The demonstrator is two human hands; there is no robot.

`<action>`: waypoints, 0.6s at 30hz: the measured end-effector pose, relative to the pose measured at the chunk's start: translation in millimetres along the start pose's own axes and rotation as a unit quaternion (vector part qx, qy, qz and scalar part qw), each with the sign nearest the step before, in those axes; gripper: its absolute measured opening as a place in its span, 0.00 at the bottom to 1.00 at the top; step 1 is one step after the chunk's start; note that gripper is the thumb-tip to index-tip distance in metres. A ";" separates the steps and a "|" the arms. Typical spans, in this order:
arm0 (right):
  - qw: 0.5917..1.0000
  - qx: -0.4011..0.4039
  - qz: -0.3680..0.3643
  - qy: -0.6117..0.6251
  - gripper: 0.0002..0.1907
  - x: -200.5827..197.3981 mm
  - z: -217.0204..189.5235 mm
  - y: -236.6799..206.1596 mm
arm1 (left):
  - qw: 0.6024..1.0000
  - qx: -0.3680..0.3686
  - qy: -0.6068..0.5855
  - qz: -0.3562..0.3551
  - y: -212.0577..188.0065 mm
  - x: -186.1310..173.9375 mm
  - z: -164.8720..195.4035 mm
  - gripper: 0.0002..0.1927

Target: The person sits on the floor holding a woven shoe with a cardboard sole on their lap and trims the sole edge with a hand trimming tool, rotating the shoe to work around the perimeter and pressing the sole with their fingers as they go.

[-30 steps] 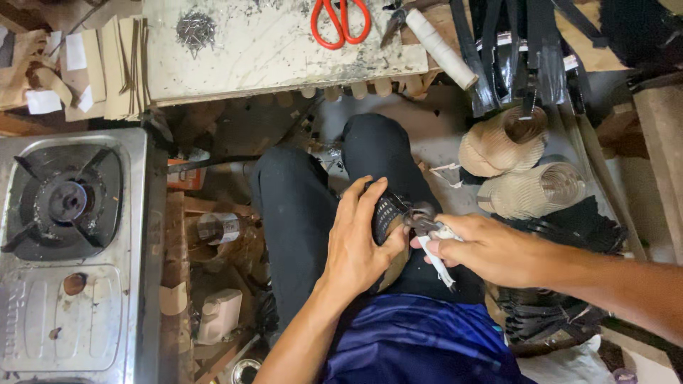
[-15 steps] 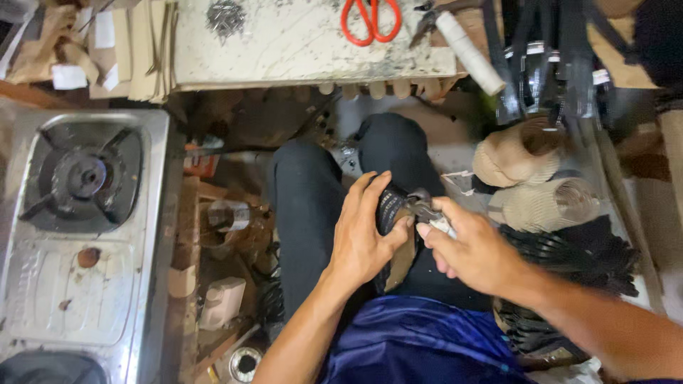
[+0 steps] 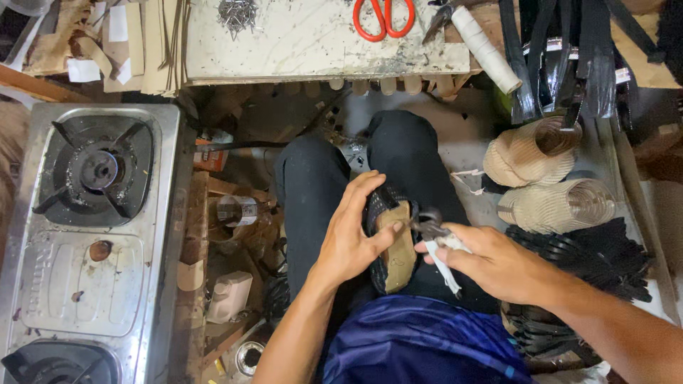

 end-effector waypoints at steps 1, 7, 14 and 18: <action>0.999 -0.005 -0.026 0.023 0.22 2.0 0.9 -0.6 | 1.000 0.003 0.002 -0.001 -1.0 0.0 2.1 0.36; 0.943 0.121 -0.097 0.294 0.23 2.5 26.3 -0.3 | 1.000 0.003 0.003 -0.023 -10.9 7.2 15.7 0.36; 0.931 0.172 -0.088 0.308 0.16 -2.5 25.3 -11.7 | 0.999 0.034 -0.022 -0.034 -12.5 7.7 17.6 0.37; 0.952 0.070 0.031 0.297 0.14 31.3 23.1 -2.3 | 0.998 0.035 -0.038 -0.024 -9.5 4.0 10.0 0.37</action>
Point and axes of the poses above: each hand's wrist, its own y-axis towards the middle knuckle, its own x-axis out of the palm, z = x × y, the point moved 7 cm from there along y, towards the middle knuckle, and after that the axes turned 5 degrees about y, right-handed, at the moved point
